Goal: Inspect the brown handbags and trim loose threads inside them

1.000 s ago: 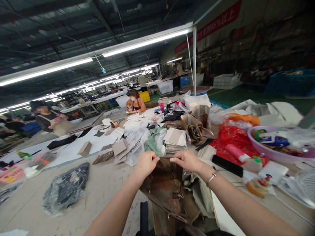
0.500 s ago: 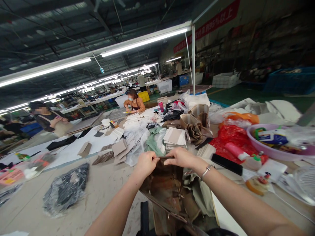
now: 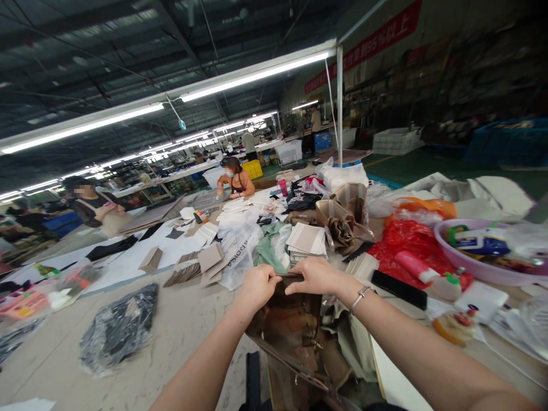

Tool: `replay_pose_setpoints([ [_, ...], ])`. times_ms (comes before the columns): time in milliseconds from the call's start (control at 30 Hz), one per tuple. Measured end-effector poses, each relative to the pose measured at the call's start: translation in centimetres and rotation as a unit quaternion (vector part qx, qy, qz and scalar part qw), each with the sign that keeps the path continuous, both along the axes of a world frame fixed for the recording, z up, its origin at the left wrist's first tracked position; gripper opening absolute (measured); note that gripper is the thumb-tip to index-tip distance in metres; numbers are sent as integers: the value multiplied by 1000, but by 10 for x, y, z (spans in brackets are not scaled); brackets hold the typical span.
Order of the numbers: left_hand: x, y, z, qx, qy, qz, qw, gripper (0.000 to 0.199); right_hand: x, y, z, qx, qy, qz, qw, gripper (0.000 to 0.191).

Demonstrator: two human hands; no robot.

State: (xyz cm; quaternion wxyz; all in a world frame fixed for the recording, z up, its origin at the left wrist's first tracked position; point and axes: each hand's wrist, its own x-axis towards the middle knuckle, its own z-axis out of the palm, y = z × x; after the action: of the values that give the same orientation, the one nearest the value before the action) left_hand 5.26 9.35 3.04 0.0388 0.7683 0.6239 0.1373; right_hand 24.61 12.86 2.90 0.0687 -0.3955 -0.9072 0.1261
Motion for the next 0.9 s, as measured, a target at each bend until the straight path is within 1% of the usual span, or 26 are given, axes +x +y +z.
replay_pose_setpoints([
  [100,-2,-1,4,-7,-21,-8,1000,13,-11,1,1,34,0,23,999,54],
  [233,-15,-7,10,-25,-82,-47,995,6,-20,4,-5,61,-5,13,998,51],
  [300,-23,-10,11,-32,-84,-52,995,9,-21,5,-7,71,-8,15,997,50],
  [400,-33,-13,8,-33,-58,-38,997,12,-19,4,-8,78,-8,15,997,49],
  [500,-36,-13,4,-18,-43,-28,999,19,-18,2,-7,78,-6,10,997,49],
  [600,-33,-12,0,-7,-23,-2,1000,23,-17,0,-6,75,-8,4,997,48],
  [767,-26,-9,-4,-11,3,54,998,27,-19,-1,-9,76,-8,-12,997,45],
  [900,-24,-9,-5,-14,13,79,997,27,-20,0,-10,62,-7,-21,998,50],
])
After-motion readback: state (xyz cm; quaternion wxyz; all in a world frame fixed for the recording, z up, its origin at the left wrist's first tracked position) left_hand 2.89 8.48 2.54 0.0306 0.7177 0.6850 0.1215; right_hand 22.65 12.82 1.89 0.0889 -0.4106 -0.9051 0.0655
